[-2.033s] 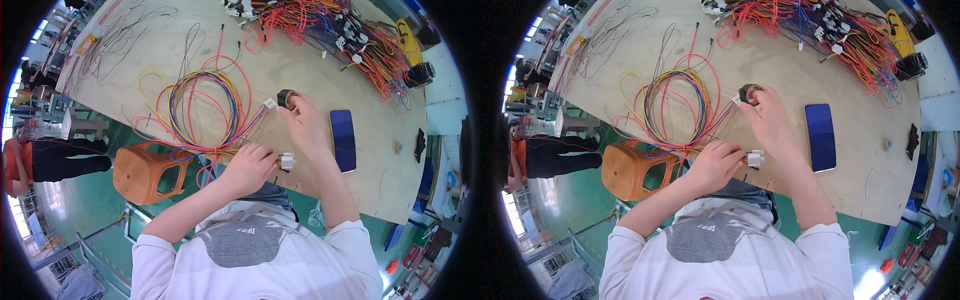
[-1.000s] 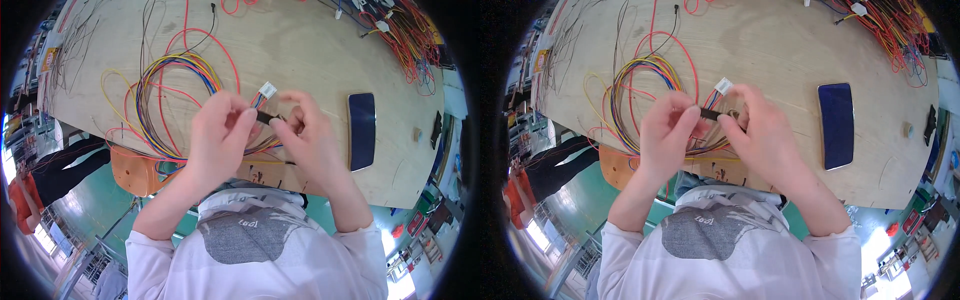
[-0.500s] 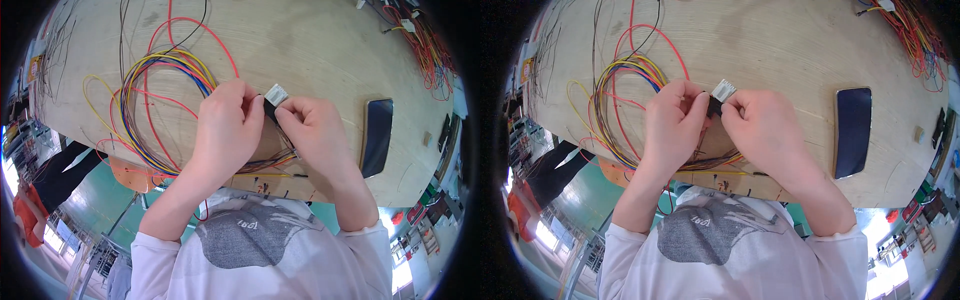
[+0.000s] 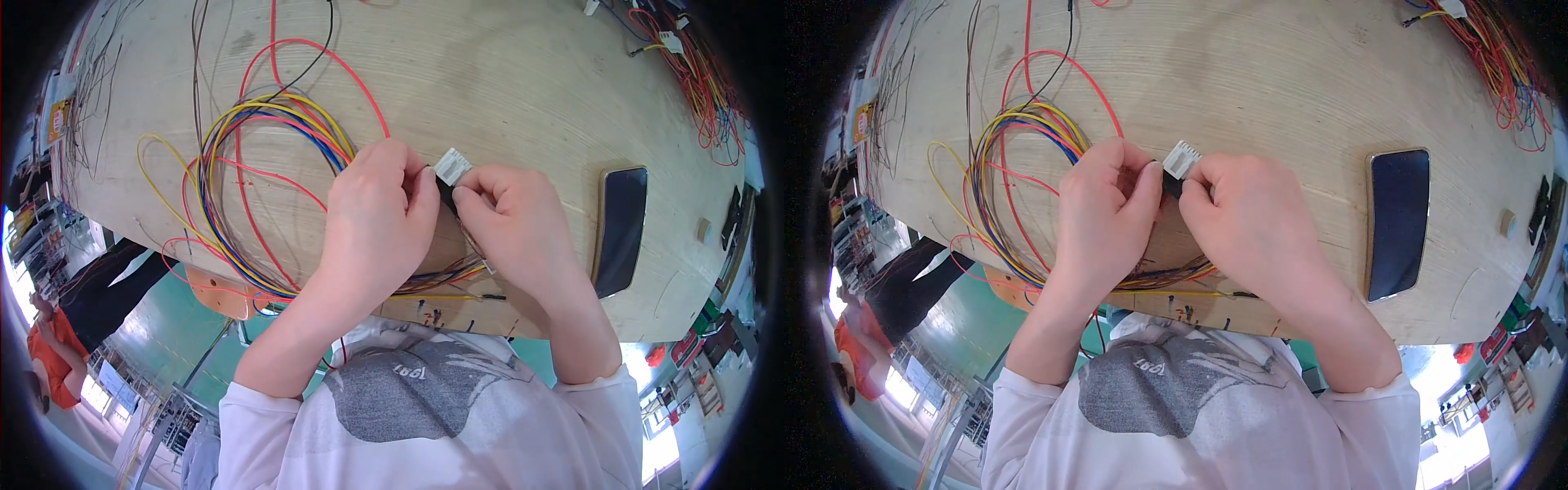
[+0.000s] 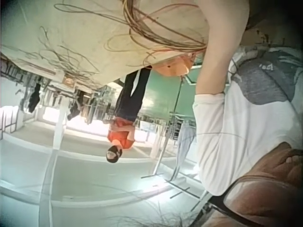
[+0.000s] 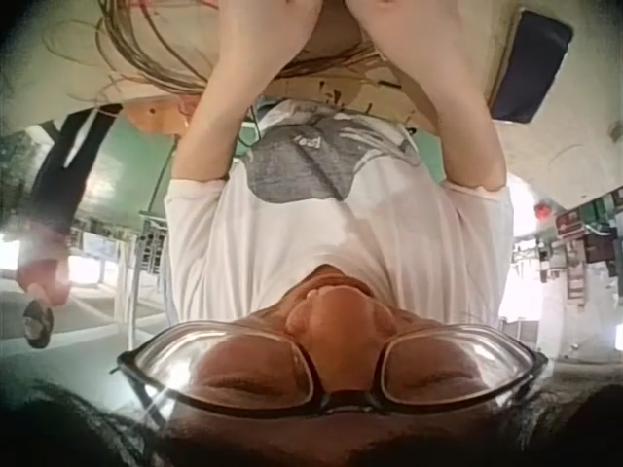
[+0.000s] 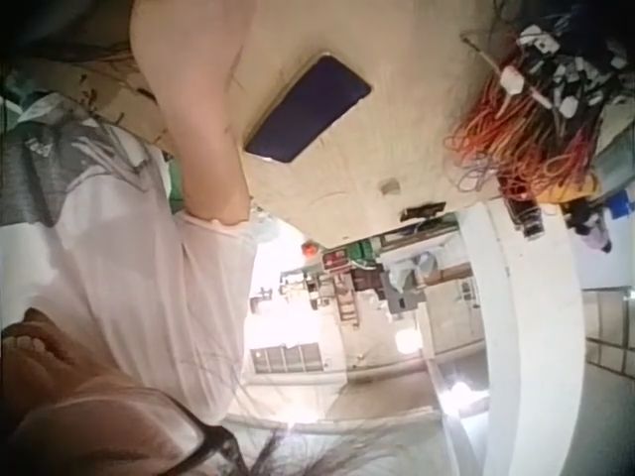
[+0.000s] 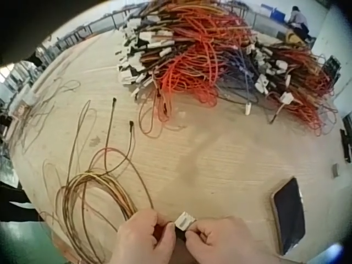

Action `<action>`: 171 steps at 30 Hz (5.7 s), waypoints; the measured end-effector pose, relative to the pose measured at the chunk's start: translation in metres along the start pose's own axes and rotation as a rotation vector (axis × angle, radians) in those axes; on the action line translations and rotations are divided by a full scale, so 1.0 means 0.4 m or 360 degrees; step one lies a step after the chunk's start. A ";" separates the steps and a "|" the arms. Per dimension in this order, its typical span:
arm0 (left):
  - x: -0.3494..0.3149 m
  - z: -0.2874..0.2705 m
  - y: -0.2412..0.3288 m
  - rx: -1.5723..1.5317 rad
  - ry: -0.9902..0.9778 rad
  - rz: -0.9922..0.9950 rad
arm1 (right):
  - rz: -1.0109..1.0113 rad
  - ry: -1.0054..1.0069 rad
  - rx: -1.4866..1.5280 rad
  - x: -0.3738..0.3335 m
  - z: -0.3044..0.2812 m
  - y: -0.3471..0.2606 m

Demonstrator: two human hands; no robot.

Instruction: Wrapping bundles of electrical wires with tape to create a wire harness.

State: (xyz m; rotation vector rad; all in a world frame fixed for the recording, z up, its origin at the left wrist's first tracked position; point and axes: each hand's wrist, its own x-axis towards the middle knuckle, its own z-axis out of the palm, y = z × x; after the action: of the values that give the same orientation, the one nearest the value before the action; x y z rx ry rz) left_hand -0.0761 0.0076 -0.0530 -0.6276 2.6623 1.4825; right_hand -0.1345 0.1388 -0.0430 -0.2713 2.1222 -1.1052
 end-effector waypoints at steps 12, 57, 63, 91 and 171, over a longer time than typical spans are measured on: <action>0.001 0.004 0.002 -0.0084 0.0005 -0.0077 | -0.0059 0.0036 -0.0019 -0.002 0.001 0.003; -0.017 0.005 0.003 0.0089 0.0057 0.0075 | -0.0086 0.0104 -0.0033 -0.008 -0.005 0.022; -0.029 0.006 0.020 0.0208 0.0128 0.0236 | -0.0006 0.0029 -0.0121 -0.001 -0.009 0.011; -0.113 -0.070 0.073 -0.0884 0.0022 0.0128 | -0.0824 0.0245 0.0187 -0.127 0.009 -0.093; -0.074 -0.193 0.060 -0.0628 -0.0471 0.0495 | -0.0097 -0.0283 0.1066 -0.093 -0.017 -0.059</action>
State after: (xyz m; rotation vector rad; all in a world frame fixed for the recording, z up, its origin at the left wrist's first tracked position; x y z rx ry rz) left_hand -0.0446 -0.0347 0.0151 0.0136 2.3336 2.0212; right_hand -0.1156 0.1463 -0.0034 -0.1077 1.4925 -1.6824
